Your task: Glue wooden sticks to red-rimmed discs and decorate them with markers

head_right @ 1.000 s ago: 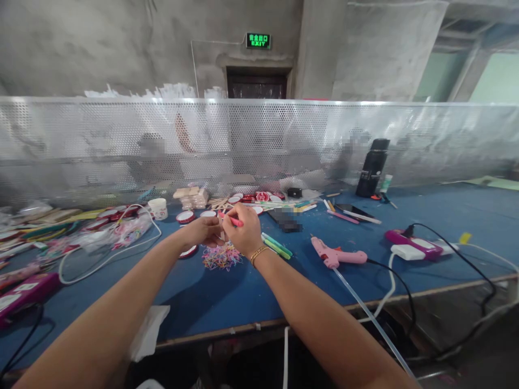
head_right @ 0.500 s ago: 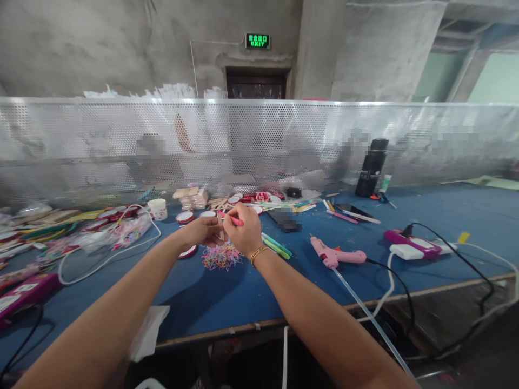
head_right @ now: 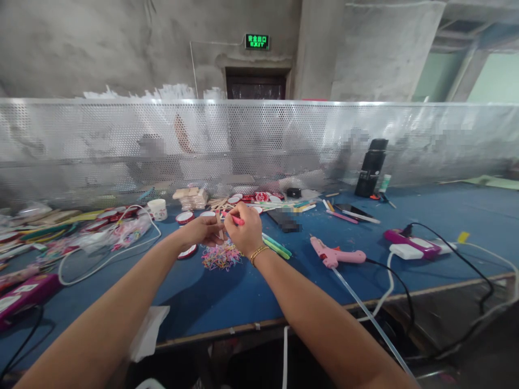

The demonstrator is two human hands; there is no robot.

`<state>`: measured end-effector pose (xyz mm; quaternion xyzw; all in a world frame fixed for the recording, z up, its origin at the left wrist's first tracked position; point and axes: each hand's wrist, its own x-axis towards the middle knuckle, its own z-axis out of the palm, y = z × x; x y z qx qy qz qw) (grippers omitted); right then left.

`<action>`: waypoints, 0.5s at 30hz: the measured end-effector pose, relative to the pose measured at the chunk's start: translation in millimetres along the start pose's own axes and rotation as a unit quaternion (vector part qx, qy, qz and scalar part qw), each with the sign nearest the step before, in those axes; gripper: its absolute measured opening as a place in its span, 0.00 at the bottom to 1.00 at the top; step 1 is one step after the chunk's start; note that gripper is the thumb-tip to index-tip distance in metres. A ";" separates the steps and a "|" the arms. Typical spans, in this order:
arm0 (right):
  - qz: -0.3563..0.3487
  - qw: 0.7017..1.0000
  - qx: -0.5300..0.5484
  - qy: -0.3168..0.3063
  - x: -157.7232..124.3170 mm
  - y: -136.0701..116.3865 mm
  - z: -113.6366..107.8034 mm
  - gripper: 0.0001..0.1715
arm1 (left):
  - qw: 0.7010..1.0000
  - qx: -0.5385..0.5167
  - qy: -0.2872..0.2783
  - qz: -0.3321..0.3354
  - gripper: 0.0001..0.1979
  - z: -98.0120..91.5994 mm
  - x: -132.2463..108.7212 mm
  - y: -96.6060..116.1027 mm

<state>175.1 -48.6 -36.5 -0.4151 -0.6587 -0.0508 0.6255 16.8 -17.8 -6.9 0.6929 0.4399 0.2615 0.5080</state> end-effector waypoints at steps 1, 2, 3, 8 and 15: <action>-0.001 1.000 0.002 0.000 0.0 -0.2 -0.1 0.05 | 1.000 -0.001 0.000 0.000 0.23 -0.1 0.0 -0.1; -0.003 1.000 0.004 -0.002 0.1 -0.4 -0.2 0.05 | 1.000 0.000 -0.001 -0.001 0.23 0.0 -0.3 0.1; -0.005 1.000 0.008 -0.004 0.0 -0.8 -0.1 0.05 | 1.000 0.002 -0.001 -0.002 0.23 0.3 -0.7 0.5; -0.010 1.000 0.016 -0.011 -0.3 -2.2 0.6 0.06 | 1.000 0.015 0.000 -0.007 0.23 2.5 -2.8 2.9; -0.011 1.000 0.016 -0.017 -1.0 -1.0 1.9 0.06 | 1.000 0.018 -0.004 -0.001 0.23 3.5 -4.5 4.8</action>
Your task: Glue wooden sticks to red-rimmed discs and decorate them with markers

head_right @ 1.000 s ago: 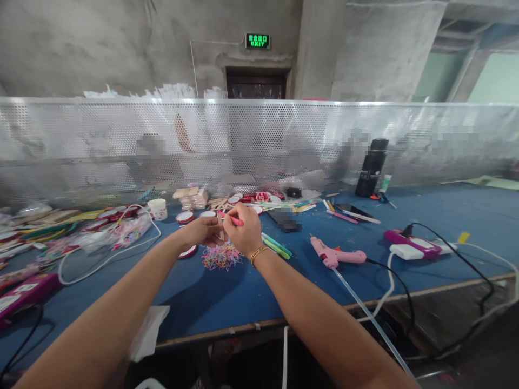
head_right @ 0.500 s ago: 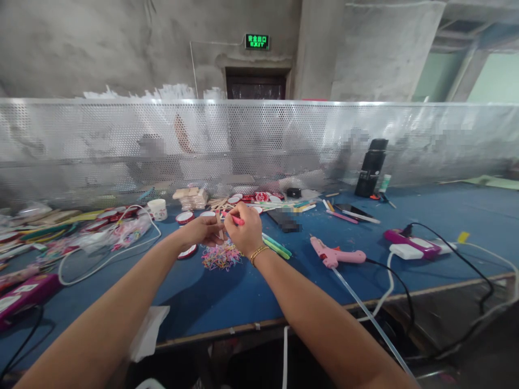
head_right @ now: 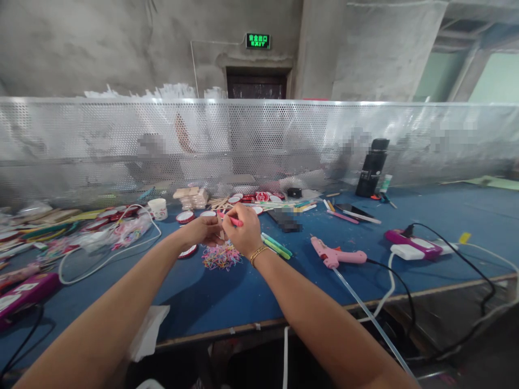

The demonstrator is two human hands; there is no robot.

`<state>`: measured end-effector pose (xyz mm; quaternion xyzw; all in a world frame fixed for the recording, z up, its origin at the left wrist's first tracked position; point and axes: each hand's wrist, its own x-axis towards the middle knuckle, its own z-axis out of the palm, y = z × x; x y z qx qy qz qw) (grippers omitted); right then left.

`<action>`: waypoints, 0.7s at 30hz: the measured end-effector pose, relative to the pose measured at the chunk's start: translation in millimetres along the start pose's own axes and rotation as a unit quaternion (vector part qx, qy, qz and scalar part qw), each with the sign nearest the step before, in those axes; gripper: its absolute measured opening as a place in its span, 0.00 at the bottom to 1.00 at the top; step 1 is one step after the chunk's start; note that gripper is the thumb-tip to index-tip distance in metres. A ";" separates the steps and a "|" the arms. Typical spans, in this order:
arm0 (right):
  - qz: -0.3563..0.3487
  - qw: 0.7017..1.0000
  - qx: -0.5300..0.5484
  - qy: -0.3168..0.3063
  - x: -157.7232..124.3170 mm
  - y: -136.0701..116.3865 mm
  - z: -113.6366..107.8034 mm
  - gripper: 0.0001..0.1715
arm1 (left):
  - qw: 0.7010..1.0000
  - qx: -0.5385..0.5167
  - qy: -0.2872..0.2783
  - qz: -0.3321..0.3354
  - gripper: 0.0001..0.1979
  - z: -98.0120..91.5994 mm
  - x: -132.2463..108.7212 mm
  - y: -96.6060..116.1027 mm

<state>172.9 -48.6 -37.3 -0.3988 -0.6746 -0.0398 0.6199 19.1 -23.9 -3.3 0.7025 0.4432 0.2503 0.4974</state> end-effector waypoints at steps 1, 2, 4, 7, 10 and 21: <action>0.000 1.000 0.000 0.000 -0.1 0.3 0.2 0.06 | 1.000 -0.002 -0.002 0.001 0.23 0.1 -0.4 0.3; 0.000 1.000 0.000 0.000 -0.2 0.5 0.3 0.06 | 1.000 -0.004 -0.003 0.001 0.23 0.2 -0.9 0.7; 0.000 1.000 0.000 0.001 -0.3 0.9 0.5 0.06 | 1.000 -0.006 -0.004 -0.001 0.23 0.5 -1.6 1.4; 0.000 1.000 -0.001 0.001 -0.4 0.8 0.6 0.06 | 1.000 -0.004 -0.003 -0.002 0.23 0.4 -1.6 1.6; 0.000 1.000 0.000 0.000 -0.1 0.2 0.4 0.06 | 1.000 -0.006 -0.007 0.002 0.23 -0.2 -0.1 0.2; 0.010 1.000 -0.011 0.021 0.9 1.4 -1.6 0.07 | 1.000 -0.009 0.005 -0.005 0.23 -2.7 4.3 -3.5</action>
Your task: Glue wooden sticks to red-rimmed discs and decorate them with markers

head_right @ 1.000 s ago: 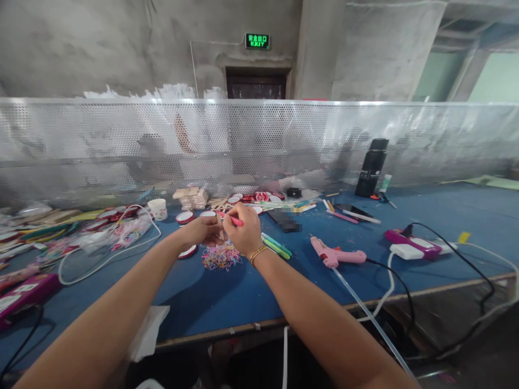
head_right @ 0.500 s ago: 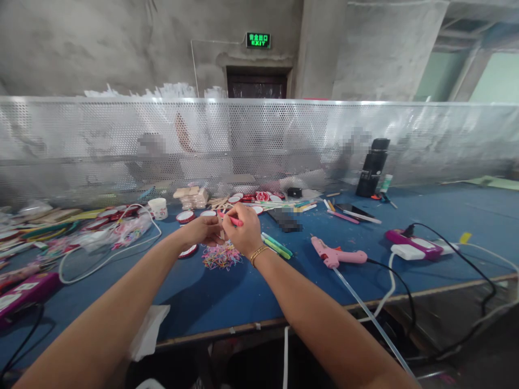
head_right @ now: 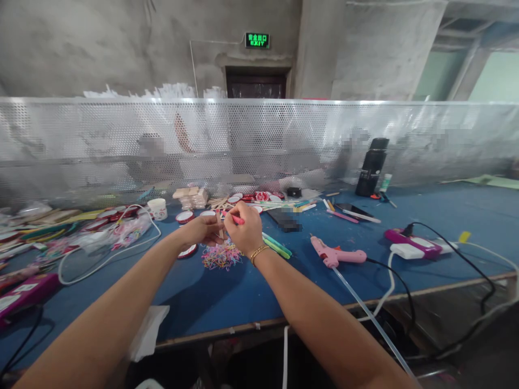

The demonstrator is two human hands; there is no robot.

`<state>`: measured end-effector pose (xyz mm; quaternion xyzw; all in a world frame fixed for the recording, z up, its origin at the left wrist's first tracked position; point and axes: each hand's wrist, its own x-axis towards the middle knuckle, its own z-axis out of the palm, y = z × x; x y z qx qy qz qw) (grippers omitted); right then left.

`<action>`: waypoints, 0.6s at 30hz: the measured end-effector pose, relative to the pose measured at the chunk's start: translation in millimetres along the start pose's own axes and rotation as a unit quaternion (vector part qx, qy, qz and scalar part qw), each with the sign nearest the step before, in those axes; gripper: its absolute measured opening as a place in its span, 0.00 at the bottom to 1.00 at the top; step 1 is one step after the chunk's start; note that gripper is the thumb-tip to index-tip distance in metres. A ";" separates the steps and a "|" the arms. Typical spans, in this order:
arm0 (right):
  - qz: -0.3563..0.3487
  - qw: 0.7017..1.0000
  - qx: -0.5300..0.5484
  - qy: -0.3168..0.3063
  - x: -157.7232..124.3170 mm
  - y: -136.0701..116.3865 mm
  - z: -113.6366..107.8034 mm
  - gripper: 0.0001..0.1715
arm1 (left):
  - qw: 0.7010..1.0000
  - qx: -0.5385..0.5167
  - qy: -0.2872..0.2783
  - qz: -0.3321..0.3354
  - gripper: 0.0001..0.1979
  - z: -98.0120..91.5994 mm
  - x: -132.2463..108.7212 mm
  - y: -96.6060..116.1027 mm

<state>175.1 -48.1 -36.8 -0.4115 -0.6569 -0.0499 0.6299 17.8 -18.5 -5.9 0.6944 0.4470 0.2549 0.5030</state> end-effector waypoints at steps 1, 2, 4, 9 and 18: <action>0.000 1.000 0.002 -0.001 -0.1 0.0 0.0 0.07 | 1.000 -0.001 0.001 -0.001 0.23 0.0 -0.2 0.3; -0.002 1.000 0.005 -0.003 -0.2 -0.1 0.1 0.07 | 1.000 -0.001 0.001 -0.001 0.23 0.1 -0.5 0.7; -0.005 1.000 0.011 -0.010 -0.5 -0.2 0.5 0.06 | 1.000 -0.001 0.001 0.000 0.23 0.6 -1.4 1.5; -0.011 1.000 0.019 -0.018 -1.4 -0.6 1.7 0.06 | 1.000 0.009 -0.003 0.001 0.22 2.0 -2.8 2.3; -0.012 1.000 0.019 -0.017 -1.3 -1.5 2.1 0.06 | 1.000 0.016 0.002 0.001 0.24 3.2 -5.0 5.0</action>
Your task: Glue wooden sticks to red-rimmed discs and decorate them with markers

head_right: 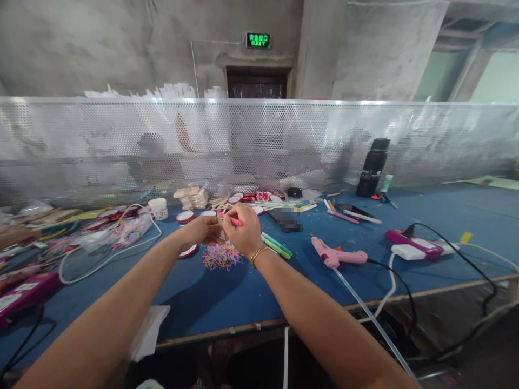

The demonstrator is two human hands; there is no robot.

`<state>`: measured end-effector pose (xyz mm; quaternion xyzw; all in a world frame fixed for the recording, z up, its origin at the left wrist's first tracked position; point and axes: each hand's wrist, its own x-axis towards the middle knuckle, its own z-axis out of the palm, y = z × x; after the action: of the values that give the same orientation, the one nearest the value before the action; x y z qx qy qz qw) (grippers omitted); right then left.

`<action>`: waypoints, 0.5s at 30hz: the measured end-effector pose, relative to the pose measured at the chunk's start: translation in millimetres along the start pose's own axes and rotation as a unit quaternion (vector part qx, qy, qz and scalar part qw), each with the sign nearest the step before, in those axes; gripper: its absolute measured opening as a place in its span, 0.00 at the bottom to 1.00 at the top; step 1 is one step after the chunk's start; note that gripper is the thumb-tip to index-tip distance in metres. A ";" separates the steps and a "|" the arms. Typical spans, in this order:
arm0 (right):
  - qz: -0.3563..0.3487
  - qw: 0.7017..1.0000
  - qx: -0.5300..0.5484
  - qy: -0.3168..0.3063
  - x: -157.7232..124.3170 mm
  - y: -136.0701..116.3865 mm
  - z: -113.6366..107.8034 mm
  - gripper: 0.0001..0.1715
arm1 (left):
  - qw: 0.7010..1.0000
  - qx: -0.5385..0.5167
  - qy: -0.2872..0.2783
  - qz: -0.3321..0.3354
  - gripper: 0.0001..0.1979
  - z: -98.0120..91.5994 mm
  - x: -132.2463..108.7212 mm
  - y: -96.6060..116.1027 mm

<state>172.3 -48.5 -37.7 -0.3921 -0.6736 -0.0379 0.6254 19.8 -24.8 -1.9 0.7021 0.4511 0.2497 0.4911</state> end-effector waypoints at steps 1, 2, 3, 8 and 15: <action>0.001 1.000 -0.001 -0.001 0.0 0.1 0.0 0.06 | 1.000 -0.001 0.001 0.000 0.24 0.2 -0.4 0.3; 0.001 1.000 -0.001 -0.002 -0.1 0.2 0.1 0.06 | 1.000 -0.002 0.001 0.000 0.24 0.5 -0.7 0.5; 0.002 1.000 -0.001 -0.002 -0.2 0.3 0.1 0.06 | 1.000 -0.004 0.003 0.001 0.24 0.8 -1.0 0.7; 0.001 1.000 -0.001 -0.003 -0.4 0.3 0.1 0.06 | 1.000 -0.006 0.005 -0.003 0.23 1.5 -1.2 0.9; 0.009 1.000 -0.011 0.006 0.8 0.2 -1.6 0.06 | 1.000 -0.015 0.005 -0.005 0.22 -0.7 1.5 -0.8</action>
<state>173.8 -48.8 -36.7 -0.4043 -0.6661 -0.0417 0.6253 19.7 -23.1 -2.5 0.6913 0.4533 0.2573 0.5004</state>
